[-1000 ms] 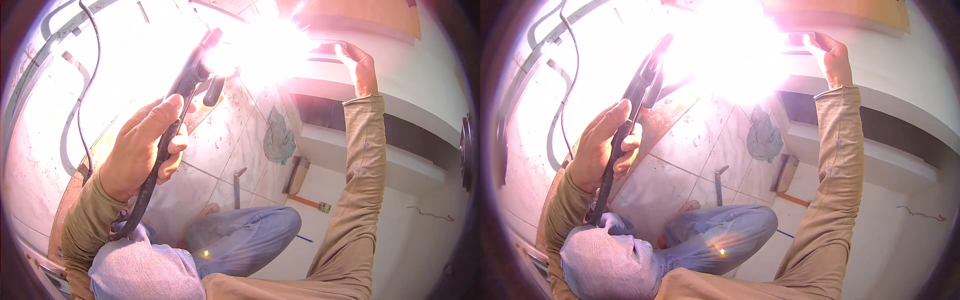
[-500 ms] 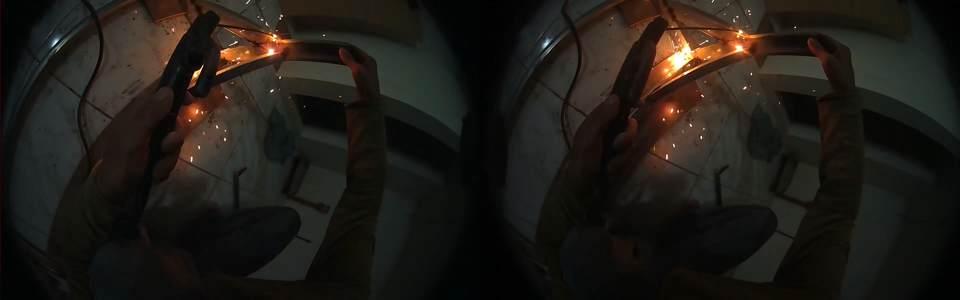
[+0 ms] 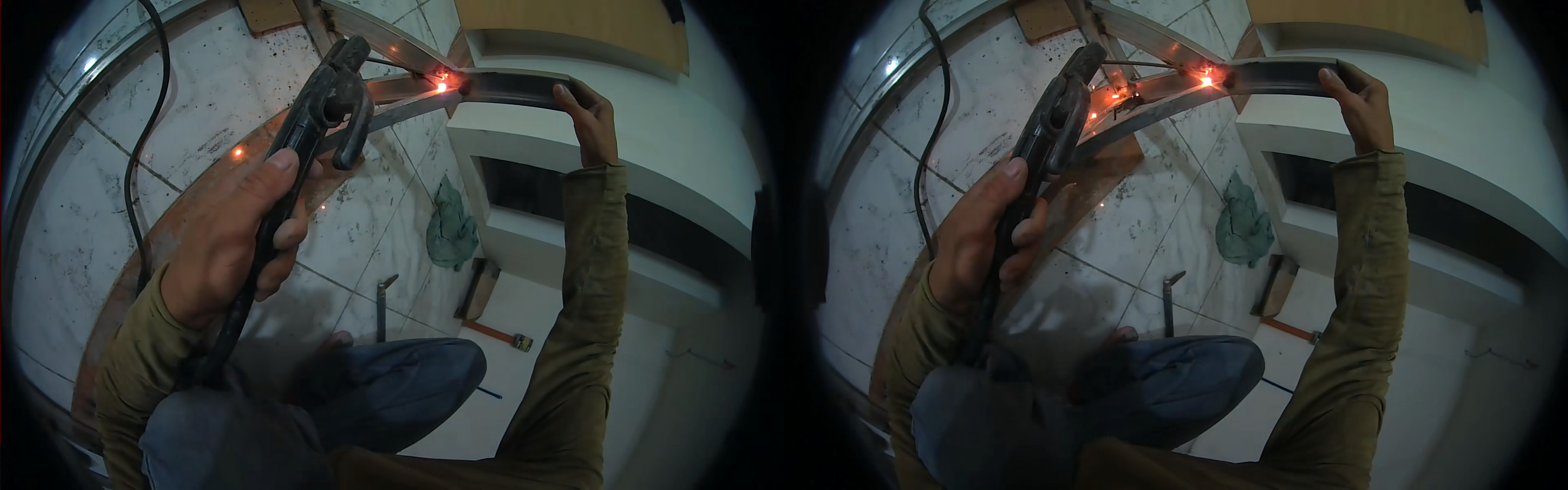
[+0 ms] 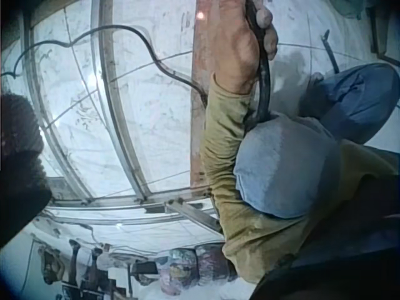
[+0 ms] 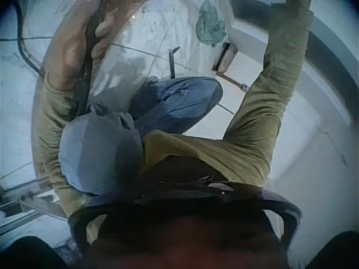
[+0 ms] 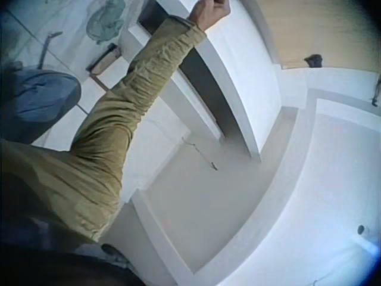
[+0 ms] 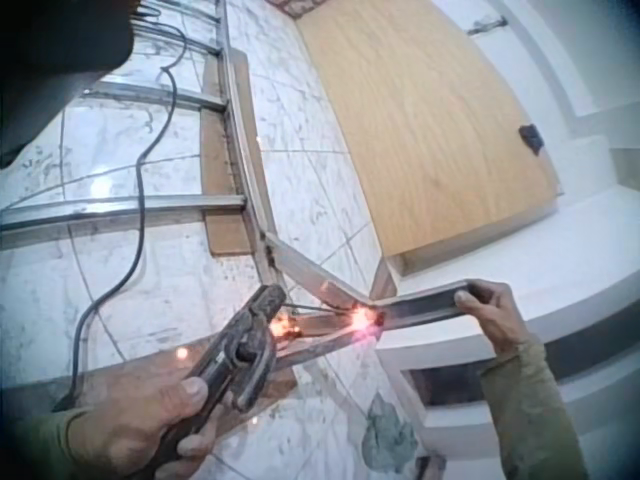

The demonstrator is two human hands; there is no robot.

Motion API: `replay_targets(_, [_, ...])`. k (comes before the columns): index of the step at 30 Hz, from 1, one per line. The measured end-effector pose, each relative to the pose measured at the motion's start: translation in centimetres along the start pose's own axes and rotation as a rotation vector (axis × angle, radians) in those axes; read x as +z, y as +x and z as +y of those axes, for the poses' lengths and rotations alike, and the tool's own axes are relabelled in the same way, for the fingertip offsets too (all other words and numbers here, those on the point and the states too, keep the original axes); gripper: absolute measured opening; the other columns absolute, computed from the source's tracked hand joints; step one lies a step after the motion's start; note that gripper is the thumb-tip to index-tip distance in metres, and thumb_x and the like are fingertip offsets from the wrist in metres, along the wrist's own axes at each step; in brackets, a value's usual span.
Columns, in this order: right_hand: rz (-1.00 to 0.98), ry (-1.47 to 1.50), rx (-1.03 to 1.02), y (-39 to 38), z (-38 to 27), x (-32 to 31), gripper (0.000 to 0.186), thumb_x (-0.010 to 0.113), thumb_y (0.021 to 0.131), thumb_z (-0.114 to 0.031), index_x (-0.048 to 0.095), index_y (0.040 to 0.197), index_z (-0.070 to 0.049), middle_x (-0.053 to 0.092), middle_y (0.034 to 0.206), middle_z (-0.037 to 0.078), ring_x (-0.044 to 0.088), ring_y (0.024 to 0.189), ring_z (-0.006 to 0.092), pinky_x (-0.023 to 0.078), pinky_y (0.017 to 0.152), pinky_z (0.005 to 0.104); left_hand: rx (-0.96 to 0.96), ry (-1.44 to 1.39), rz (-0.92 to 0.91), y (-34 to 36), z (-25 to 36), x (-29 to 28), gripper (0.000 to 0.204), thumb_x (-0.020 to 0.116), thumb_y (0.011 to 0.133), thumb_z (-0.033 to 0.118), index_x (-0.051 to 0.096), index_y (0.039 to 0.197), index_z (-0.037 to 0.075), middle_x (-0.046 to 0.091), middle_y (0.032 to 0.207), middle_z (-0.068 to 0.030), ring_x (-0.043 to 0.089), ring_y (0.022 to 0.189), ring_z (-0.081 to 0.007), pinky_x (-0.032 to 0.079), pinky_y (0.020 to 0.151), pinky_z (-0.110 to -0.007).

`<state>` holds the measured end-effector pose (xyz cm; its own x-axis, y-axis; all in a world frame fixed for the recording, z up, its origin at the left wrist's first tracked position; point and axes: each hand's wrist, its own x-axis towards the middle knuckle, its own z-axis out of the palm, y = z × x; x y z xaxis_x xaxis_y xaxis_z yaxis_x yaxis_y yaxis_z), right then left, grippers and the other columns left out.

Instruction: The person welds metal bars to a frame using a hand-held welding tool and then strikes the joints with a hammer.

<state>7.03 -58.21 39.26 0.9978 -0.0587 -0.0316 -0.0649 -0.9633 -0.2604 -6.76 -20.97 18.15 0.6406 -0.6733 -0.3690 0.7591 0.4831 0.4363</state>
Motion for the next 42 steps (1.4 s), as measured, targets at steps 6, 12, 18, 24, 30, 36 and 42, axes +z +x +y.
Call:
replay_targets(6, [-0.023, 0.015, 0.005, -0.1, -0.3, -0.1, 0.054, 0.074, 0.091, -0.029, 0.063, 0.123, 0.013, 0.069, 0.111, 0.020, 0.063, 0.107, 0.0242, 0.047, 0.098, 0.0348, -0.005, -0.027, -0.026, 0.2, -0.3, -0.2, 0.051, 0.042, 0.105, 0.049, 0.053, 0.123, 0.003, 0.048, 0.069, 0.0006, 0.042, 0.043, -0.0075, 0.035, 0.039, -0.023])
replay_targets(12, [-0.004, 0.017, 0.006, -0.4, -0.6, 0.3, 0.055, 0.075, 0.090, -0.029, 0.062, 0.123, 0.013, 0.069, 0.113, 0.021, 0.063, 0.109, 0.0254, 0.046, 0.099, 0.0348, -0.013, -0.036, -0.012, 0.3, -0.4, -0.2, 0.050, 0.043, 0.104, 0.050, 0.054, 0.123, 0.004, 0.049, 0.068, 0.0006, 0.043, 0.042, -0.0074, 0.035, 0.037, -0.023])
replay_targets(18, [-0.010, 0.020, 0.019, 0.1, 0.4, -0.1, 0.060, 0.076, 0.089, -0.031, 0.060, 0.125, 0.014, 0.067, 0.116, 0.023, 0.063, 0.112, 0.0272, 0.045, 0.102, 0.0358, -0.005, -0.033, -0.012, 0.3, -0.4, -0.1, 0.050, 0.044, 0.104, 0.050, 0.054, 0.122, 0.004, 0.049, 0.067, 0.0006, 0.042, 0.041, -0.0073, 0.035, 0.037, -0.022])
replay_targets(24, [0.008, 0.017, 0.027, 0.0, 0.5, -0.2, 0.062, 0.077, 0.088, -0.031, 0.059, 0.126, 0.015, 0.067, 0.117, 0.024, 0.063, 0.112, 0.0279, 0.046, 0.102, 0.0359, -0.006, -0.031, -0.019, 0.4, -0.5, -0.1, 0.049, 0.044, 0.104, 0.049, 0.054, 0.122, 0.005, 0.049, 0.067, 0.0005, 0.042, 0.041, -0.0074, 0.035, 0.037, -0.023])
replay_targets(30, [0.025, 0.020, 0.030, -0.3, 0.0, 0.2, 0.060, 0.077, 0.088, -0.030, 0.060, 0.126, 0.014, 0.068, 0.115, 0.023, 0.064, 0.110, 0.0270, 0.047, 0.101, 0.0355, -0.015, -0.028, -0.007, 0.3, -0.6, -0.2, 0.050, 0.044, 0.104, 0.050, 0.054, 0.123, 0.005, 0.049, 0.067, 0.0003, 0.042, 0.041, -0.0074, 0.034, 0.038, -0.023])
replay_targets(36, [0.020, 0.027, 0.031, -0.3, 0.0, 0.1, 0.058, 0.077, 0.088, -0.029, 0.061, 0.125, 0.013, 0.068, 0.115, 0.023, 0.064, 0.110, 0.0265, 0.047, 0.101, 0.0353, -0.035, -0.034, -0.009, 0.4, -0.6, -0.1, 0.052, 0.044, 0.104, 0.049, 0.053, 0.122, 0.002, 0.049, 0.068, -0.0004, 0.042, 0.042, -0.0078, 0.034, 0.038, -0.023])
replay_targets(42, [0.003, 0.028, 0.032, -0.4, 0.0, 0.1, 0.057, 0.076, 0.089, -0.029, 0.061, 0.125, 0.013, 0.068, 0.115, 0.022, 0.064, 0.110, 0.0257, 0.046, 0.102, 0.0352, -0.025, -0.014, -0.026, 0.6, -0.7, -0.2, 0.052, 0.045, 0.104, 0.049, 0.053, 0.122, 0.001, 0.049, 0.068, -0.0006, 0.042, 0.043, -0.0083, 0.034, 0.039, -0.023])
